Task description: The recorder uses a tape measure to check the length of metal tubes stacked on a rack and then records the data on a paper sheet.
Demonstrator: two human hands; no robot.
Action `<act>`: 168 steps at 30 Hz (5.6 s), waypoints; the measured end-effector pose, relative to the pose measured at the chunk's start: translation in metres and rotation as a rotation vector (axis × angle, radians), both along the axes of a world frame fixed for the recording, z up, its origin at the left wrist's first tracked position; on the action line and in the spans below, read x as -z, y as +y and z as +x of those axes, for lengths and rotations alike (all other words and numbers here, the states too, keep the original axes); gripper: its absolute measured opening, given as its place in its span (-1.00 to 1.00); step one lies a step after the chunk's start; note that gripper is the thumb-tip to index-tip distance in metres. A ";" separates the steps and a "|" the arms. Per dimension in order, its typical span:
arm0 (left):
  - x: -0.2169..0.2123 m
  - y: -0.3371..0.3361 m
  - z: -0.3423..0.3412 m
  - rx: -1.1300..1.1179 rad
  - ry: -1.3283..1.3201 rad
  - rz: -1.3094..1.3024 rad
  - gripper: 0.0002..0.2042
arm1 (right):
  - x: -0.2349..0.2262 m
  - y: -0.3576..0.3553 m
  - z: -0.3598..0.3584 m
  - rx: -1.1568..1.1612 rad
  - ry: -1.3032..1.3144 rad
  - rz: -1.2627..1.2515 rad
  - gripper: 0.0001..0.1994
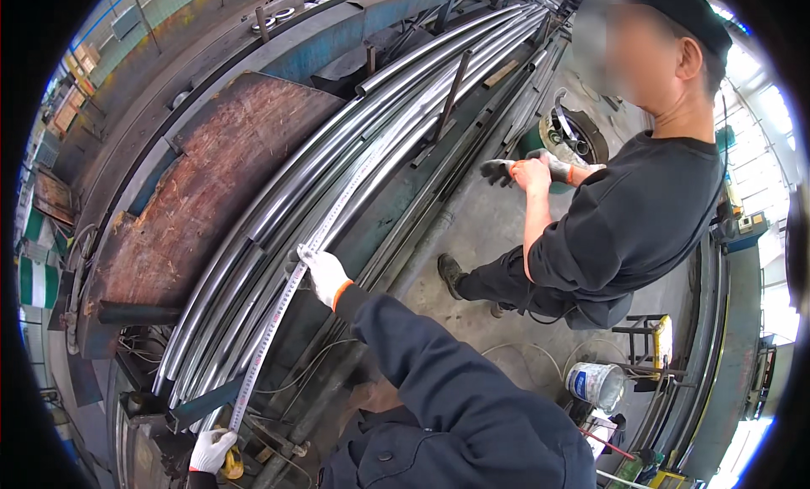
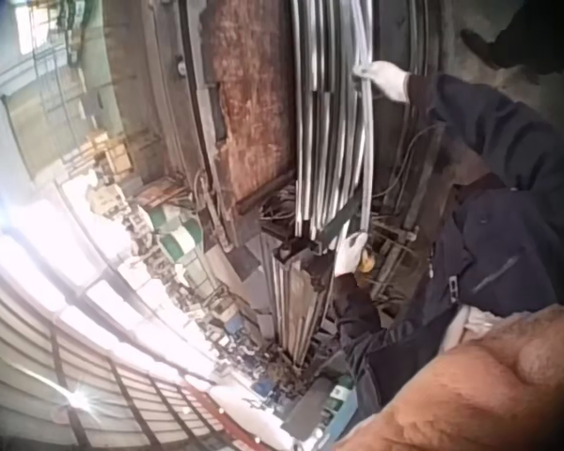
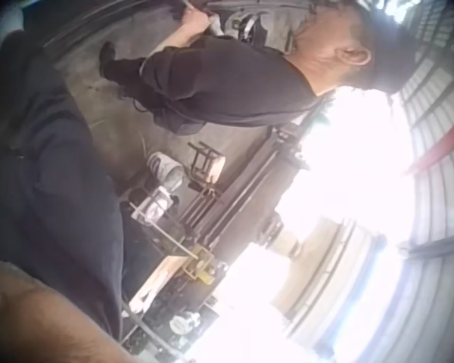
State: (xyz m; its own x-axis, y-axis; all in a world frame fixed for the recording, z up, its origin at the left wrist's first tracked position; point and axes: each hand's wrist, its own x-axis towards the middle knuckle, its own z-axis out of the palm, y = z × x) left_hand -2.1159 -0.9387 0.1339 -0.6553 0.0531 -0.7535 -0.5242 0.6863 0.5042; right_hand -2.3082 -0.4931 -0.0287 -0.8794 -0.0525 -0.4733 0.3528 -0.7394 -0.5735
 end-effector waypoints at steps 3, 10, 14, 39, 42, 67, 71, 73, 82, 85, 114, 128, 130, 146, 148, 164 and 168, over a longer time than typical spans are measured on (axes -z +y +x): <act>-0.004 0.036 -0.016 0.046 0.045 0.025 -0.68 | -0.035 0.015 -0.010 0.049 0.056 -0.008 -0.67; -0.036 0.065 -0.041 -0.023 0.073 0.156 -0.74 | -0.172 0.071 -0.027 0.003 0.524 0.077 -0.60; -0.055 0.080 -0.042 0.045 0.090 0.155 -0.77 | -0.231 0.135 -0.014 0.165 0.671 0.080 -0.60; 0.040 0.299 0.009 0.162 -0.186 0.332 -0.73 | -0.001 0.140 0.195 -0.016 0.108 -0.258 -0.65; 0.048 0.300 0.007 0.165 -0.178 0.329 -0.73 | -0.001 0.142 0.218 -0.051 0.049 -0.086 -0.60; 0.056 0.484 -0.070 0.129 -0.229 0.339 -0.75 | 0.029 0.437 0.127 0.105 -0.031 0.083 -0.47; 0.002 0.601 -0.080 0.093 -0.344 0.261 -0.72 | 0.044 0.530 0.040 0.137 0.039 -0.133 -0.49; -0.026 0.643 -0.083 0.175 -0.438 0.225 -0.71 | 0.038 0.578 -0.001 0.208 0.191 -0.233 -0.56; 0.010 0.663 -0.103 0.233 -0.571 0.174 -0.47 | -0.099 0.873 -0.118 0.638 0.631 -0.124 -0.67; 0.040 0.674 -0.114 0.288 -0.545 0.098 -0.50 | -0.074 0.881 -0.106 0.654 0.250 0.109 -0.74; 0.021 0.877 -0.241 0.388 -0.313 0.012 -0.54 | -0.029 1.070 -0.240 0.546 0.149 -0.325 -0.68; -0.085 1.046 -0.122 0.150 -0.153 -0.394 -0.53 | 0.007 1.208 -0.266 -0.151 0.185 -0.196 -0.74; -0.089 1.054 -0.092 0.159 -0.034 -0.296 -0.51 | 0.004 1.213 -0.277 -0.302 0.295 -0.216 -0.70; -0.052 1.239 0.276 -0.502 0.109 -0.362 -0.50 | -0.030 1.029 -0.009 -0.970 0.036 -0.041 -0.69; -0.046 1.273 0.331 -0.585 0.086 -0.302 -0.52 | -0.028 1.030 0.013 -1.009 0.090 0.000 -0.67; 0.033 1.619 0.421 -1.690 0.254 -0.158 -0.42 | -0.080 0.927 0.330 -2.208 0.027 -0.085 -0.76; 0.036 1.709 0.400 -1.953 0.082 -0.062 -0.45 | -0.048 0.909 0.365 -2.427 -0.056 -0.108 -0.80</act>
